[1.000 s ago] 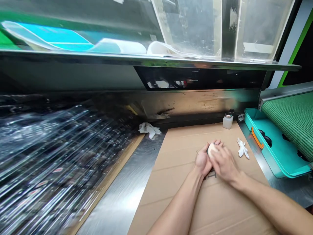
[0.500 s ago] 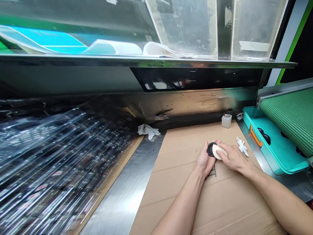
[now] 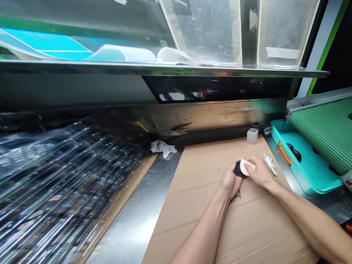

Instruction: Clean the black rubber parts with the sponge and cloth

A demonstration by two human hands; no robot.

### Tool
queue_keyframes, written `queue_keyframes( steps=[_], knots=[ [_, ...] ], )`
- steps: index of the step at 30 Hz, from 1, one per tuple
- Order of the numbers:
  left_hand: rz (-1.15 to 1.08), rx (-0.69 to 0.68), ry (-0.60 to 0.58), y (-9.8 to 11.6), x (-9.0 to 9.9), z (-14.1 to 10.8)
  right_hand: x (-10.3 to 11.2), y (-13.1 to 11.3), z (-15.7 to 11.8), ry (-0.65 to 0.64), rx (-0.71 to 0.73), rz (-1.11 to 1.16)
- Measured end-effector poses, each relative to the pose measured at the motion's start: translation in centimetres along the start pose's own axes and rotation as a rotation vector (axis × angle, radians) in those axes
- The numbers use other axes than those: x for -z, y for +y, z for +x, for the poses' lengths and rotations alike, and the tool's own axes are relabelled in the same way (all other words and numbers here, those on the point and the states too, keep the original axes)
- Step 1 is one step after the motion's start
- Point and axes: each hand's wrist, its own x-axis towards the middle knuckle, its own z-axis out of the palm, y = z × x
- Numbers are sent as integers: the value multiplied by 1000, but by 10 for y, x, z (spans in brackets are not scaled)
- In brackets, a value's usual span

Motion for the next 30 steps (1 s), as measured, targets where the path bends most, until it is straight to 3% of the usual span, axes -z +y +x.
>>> queue_keyframes(
  steps=[8, 10, 14, 17, 20, 26, 30],
  knots=[
    [-77, 25, -14, 0, 1, 3, -4, -10, 2, -24, -35, -372],
    [-93, 42, -16, 0, 1, 3, -5, -9, 3, -53, -6, -378],
    [-88, 40, 8, -1, -1, 2, -11, -10, 4, -41, -94, -431],
    [-107, 68, -2, -1, -4, 1, -14, -11, 4, -62, -37, -421],
    [-117, 46, 13, 1, -5, -1, -10, -7, 8, -18, -100, -427],
    [-242, 71, 74, 24, -2, -5, 11, 12, 8, 160, -77, -333],
    [-368, 40, 105, 38, 2, -7, 14, 19, 4, 141, -69, -339]
  ],
)
